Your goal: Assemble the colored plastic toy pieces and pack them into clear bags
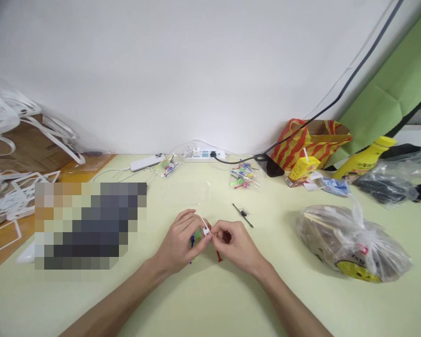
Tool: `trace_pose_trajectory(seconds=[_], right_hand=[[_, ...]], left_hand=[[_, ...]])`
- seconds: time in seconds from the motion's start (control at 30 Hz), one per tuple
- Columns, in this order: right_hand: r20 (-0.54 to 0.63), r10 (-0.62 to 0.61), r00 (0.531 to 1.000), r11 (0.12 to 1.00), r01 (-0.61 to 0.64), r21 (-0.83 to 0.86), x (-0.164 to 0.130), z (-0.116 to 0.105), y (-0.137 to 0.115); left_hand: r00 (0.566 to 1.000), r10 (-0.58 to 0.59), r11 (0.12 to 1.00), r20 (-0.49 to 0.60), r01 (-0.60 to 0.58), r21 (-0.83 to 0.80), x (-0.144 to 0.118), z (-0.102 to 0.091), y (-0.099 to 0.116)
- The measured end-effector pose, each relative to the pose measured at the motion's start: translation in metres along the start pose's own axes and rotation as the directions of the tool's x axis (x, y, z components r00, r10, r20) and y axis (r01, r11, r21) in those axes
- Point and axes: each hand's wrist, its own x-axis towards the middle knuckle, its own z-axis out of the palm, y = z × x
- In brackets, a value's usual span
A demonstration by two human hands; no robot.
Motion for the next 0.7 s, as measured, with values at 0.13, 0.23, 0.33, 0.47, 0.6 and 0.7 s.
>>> trace_pose_trajectory(seconds=[0.13,0.23,0.33,0.47,0.6,0.7], right_hand=[[-0.018,-0.063,0.998,0.994,0.061,-0.094,-0.001,0.003,0.001],[-0.025,-0.212,0.977,0.935,0.195,-0.295,-0.002,0.005,0.001],[-0.012,-0.383,0.924,0.805,0.327,-0.495,-0.002,-0.002,0.003],[-0.341,-0.417,0.843,0.808,0.171,-0.564,-0.005,-0.040,0.011],[-0.505,-0.314,0.804,0.847,-0.004,-0.532,-0.006,-0.072,0.016],[-0.245,-0.191,0.951,0.834,0.025,-0.552,-0.005,-0.064,0.011]], left_hand=[[0.999,0.021,1.000,0.035,-0.021,0.005,0.000,0.000,-0.001],[0.999,0.034,0.999,0.037,-0.035,0.025,0.001,0.002,-0.002],[0.998,0.059,0.998,0.027,-0.060,0.034,0.000,0.003,-0.004],[0.996,0.092,0.995,-0.021,-0.092,0.025,-0.001,0.000,-0.011],[0.993,0.105,0.994,-0.061,-0.105,-0.001,0.001,-0.005,-0.015],[0.990,0.115,0.992,-0.075,-0.111,0.052,0.003,-0.002,-0.010]])
